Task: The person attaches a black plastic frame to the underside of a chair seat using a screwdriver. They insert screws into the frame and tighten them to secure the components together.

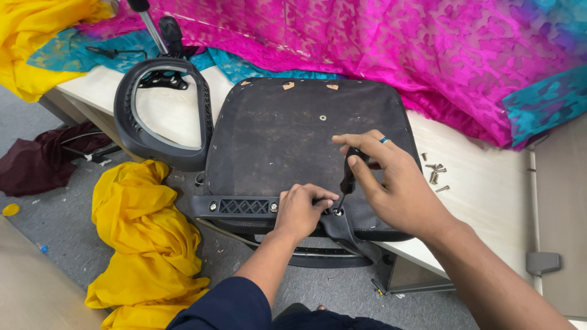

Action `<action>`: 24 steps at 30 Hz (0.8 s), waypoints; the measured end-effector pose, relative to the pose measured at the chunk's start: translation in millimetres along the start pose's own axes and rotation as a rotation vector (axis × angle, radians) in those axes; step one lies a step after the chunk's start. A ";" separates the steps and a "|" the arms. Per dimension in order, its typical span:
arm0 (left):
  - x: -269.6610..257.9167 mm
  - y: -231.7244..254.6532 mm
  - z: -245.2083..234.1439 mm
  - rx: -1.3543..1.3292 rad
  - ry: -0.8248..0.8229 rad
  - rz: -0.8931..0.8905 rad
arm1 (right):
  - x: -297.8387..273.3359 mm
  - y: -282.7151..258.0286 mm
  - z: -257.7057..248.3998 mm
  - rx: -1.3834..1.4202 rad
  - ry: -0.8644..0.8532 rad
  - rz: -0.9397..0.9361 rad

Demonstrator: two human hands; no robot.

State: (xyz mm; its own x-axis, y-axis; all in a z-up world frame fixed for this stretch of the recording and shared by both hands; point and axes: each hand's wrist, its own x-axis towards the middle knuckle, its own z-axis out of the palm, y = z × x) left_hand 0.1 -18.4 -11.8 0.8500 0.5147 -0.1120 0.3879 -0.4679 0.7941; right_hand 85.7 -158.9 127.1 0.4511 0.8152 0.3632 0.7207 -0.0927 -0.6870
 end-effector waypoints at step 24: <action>41.0 -6.7 4.5 0.558 0.035 0.134 | -3.5 -29.6 -17.7 -0.439 -0.179 0.158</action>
State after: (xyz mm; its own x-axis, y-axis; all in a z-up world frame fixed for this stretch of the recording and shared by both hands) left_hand 34.0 2.6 -24.4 0.8962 0.4436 -0.0049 0.4149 -0.8343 0.3632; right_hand 72.2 -169.2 157.4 0.5031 0.8535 0.1360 0.8218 -0.4237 -0.3809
